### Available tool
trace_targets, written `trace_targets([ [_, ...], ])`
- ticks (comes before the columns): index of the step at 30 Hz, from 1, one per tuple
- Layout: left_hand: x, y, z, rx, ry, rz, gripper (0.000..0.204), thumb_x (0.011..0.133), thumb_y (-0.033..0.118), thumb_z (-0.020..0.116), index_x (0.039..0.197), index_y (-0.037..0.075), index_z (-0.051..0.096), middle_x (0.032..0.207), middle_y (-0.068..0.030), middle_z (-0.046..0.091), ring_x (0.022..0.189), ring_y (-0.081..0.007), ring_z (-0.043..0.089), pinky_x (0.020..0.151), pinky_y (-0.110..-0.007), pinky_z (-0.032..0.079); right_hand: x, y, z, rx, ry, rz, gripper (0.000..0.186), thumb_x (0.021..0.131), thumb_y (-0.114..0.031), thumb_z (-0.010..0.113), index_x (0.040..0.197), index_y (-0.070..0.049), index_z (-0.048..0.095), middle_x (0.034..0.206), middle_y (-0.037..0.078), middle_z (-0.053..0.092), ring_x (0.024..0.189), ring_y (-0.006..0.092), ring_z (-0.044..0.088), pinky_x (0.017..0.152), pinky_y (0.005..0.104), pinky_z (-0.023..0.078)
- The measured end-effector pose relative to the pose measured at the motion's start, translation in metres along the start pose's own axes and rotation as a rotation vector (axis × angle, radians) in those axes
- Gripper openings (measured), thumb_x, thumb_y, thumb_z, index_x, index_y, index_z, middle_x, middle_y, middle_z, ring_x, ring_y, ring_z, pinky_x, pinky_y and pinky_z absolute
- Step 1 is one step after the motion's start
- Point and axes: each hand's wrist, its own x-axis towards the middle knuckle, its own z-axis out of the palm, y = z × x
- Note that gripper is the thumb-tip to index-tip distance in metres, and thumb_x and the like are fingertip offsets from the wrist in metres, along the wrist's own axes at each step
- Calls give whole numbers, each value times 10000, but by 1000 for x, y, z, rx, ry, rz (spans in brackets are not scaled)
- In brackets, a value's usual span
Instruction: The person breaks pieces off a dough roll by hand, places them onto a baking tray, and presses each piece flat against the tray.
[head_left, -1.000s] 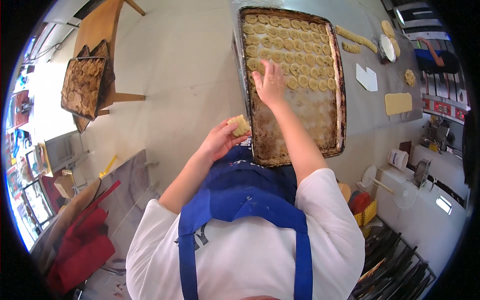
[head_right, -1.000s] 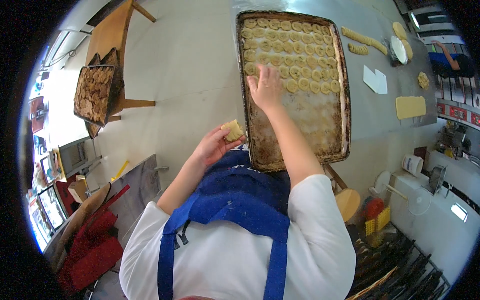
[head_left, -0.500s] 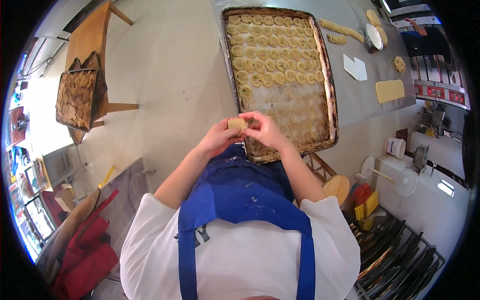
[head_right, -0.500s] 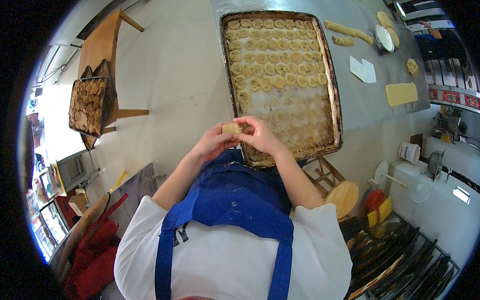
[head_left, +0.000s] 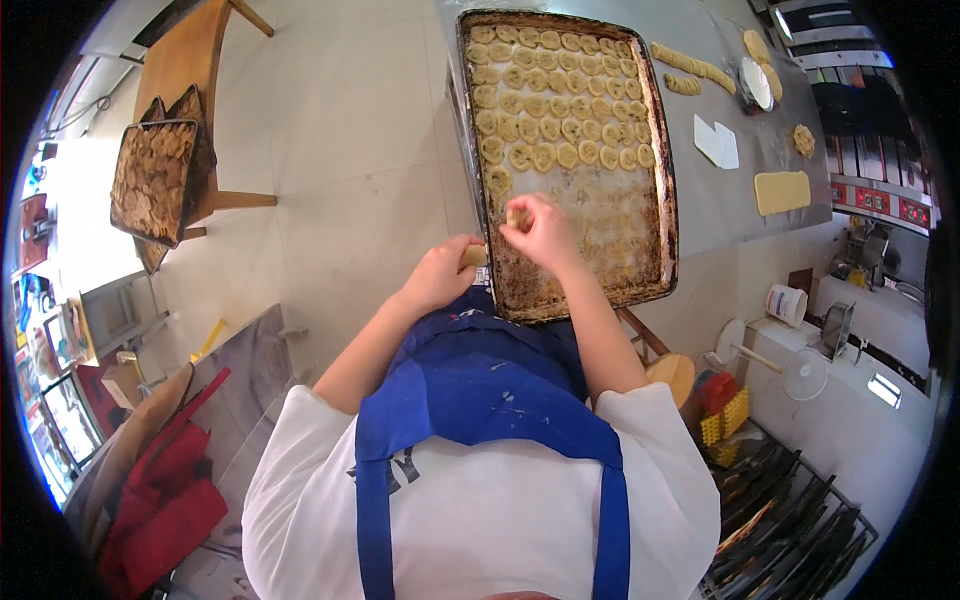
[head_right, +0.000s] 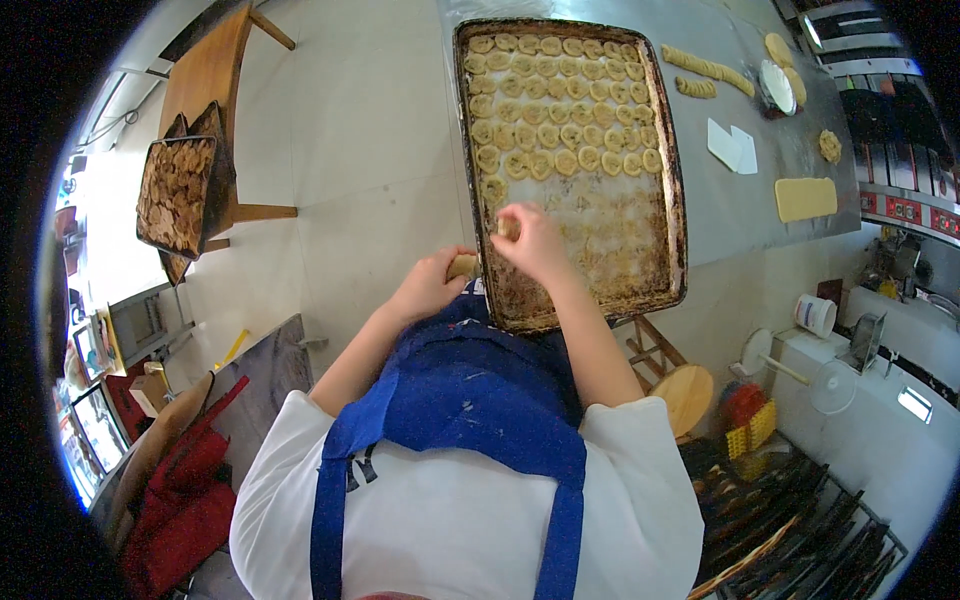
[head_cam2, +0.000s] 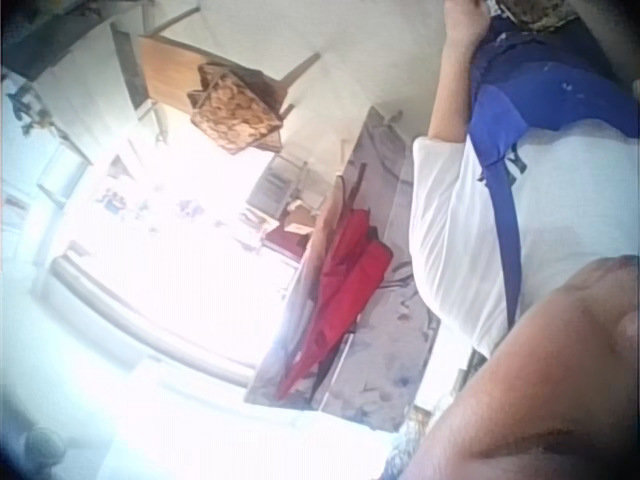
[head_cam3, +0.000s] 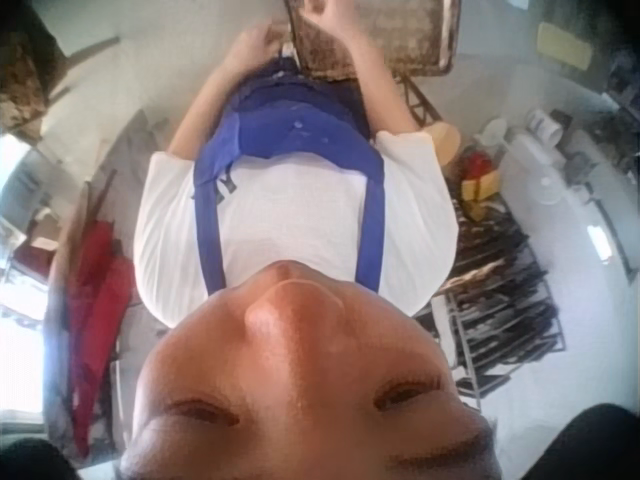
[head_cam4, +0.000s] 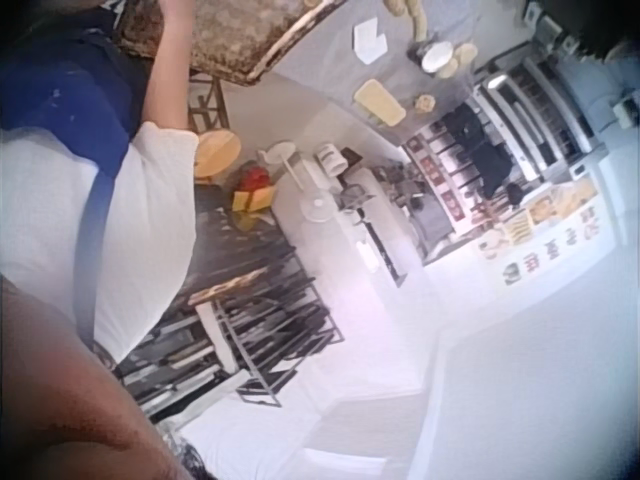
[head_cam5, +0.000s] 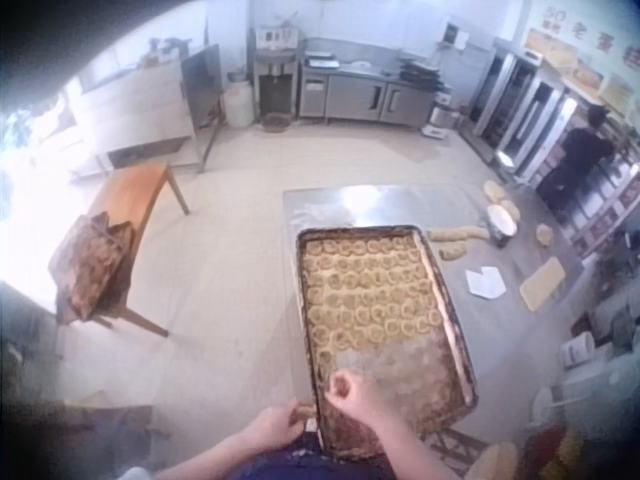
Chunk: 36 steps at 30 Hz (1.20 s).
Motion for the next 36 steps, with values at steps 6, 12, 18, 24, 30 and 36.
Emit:
trace_targets([
  [6, -4, -5, -8, -319, -103, -123, 359, 858, 46, 578, 1216, 38, 555, 924, -67, 650, 823, -121, 639, 756, -278, 527, 22, 31, 23, -174, -87, -82, 377, 791, -170, 679, 1152, -83, 611, 1116, 112, 591, 956, 305, 612, 826, 407, 502],
  [12, -13, -7, -10, -510, -101, -250, 372, 859, 40, 589, 1228, 26, 540, 936, -55, 638, 823, -115, 637, 758, -267, 533, 20, 37, 30, -306, -44, -210, 394, 799, -177, 682, 1174, -83, 607, 1241, 158, 508, 1133, 342, 512, 931, 444, 444],
  [18, -11, -2, -2, -798, -84, -317, 372, 906, 42, 563, 1270, 16, 487, 1050, -85, 612, 903, -146, 643, 799, -283, 553, 51, 22, 51, -450, 256, -81, 473, 871, -178, 589, 1319, -82, 472, 1380, 192, 358, 1292, 383, 324, 1056, 548, 238],
  [24, -12, -1, -7, -1036, -69, -374, 436, 958, 82, 505, 1380, 35, 408, 1195, -104, 554, 1002, -194, 632, 852, -286, 545, 79, 39, 69, -827, 323, -105, 508, 931, -250, 524, 1405, -157, 364, 1415, 153, 322, 1333, 285, 293, 1081, 509, 173],
  [30, -18, 11, -19, -1177, -116, -508, 427, 975, 102, 489, 1391, 57, 405, 1199, -104, 560, 1067, -225, 622, 906, -340, 530, 72, 33, 62, -560, 566, 61, 605, 900, -328, 592, 1417, -190, 308, 1389, 146, 321, 1337, 309, 254, 1050, 529, 179],
  [36, -7, -11, -4, -1188, -88, -476, 396, 976, 115, 499, 1359, 45, 424, 1202, -98, 576, 1059, -217, 613, 918, -348, 527, 67, 24, 46, -490, 483, -149, 450, 889, -338, 610, 1276, -153, 476, 1245, 140, 431, 1195, 335, 389, 1005, 514, 265],
])
